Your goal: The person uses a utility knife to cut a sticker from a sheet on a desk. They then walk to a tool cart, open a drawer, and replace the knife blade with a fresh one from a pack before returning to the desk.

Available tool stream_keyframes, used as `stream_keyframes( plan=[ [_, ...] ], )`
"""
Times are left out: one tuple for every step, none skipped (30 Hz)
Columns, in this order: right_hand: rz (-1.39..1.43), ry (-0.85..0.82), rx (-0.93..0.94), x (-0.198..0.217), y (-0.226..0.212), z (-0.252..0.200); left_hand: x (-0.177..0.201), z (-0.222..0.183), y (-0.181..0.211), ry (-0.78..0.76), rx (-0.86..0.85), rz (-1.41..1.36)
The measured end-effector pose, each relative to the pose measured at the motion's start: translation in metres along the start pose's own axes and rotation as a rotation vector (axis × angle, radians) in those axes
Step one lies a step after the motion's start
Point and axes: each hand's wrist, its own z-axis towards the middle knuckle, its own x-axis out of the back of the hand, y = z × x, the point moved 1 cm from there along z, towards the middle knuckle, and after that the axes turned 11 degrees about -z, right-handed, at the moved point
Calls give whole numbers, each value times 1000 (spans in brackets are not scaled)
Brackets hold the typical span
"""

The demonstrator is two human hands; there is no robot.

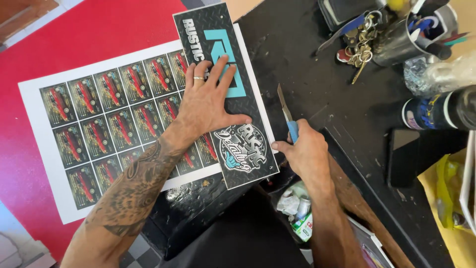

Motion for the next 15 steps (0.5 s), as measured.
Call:
stream_keyframes(
  plan=[
    [-2,7,2,1,-3,-1,0,1,0,7,-3,0],
    [-43,5,-2,0,-6,-3,0,0,0,10,-11,5],
    [-84,3,-7,-1,-8,-4,0,0,0,12,-20,9],
    [-83,11,-8,-2,-13,-11,1,1,1,18,-26,9],
    [-109,44,-6,-2,-18,-17,1,2,2,17,-27,6],
    [-136,69,-1,-5,-23,-24,1,-1,2,11,-19,3],
    [-136,68,1,-6,-31,-28,2,0,0,12,-17,4],
    [-120,62,3,-8,-37,-35,2,0,0,9,-7,-2],
    [-103,57,5,-9,-43,-41,1,0,1,6,2,-9],
    [-103,56,3,-12,-44,-42,1,-1,0,4,1,-10],
    [-91,68,-20,-14,-45,-42,1,-2,0,-8,7,-13],
    [-80,86,-37,-15,-46,-41,2,0,-1,-13,14,-12],
    [-80,90,-33,-14,-44,-37,2,2,0,-7,13,-10],
    [-28,65,-68,-14,-43,-34,2,1,0,-13,18,-13],
    [23,39,-103,-14,-41,-31,1,1,0,-19,22,-15]
  ],
)
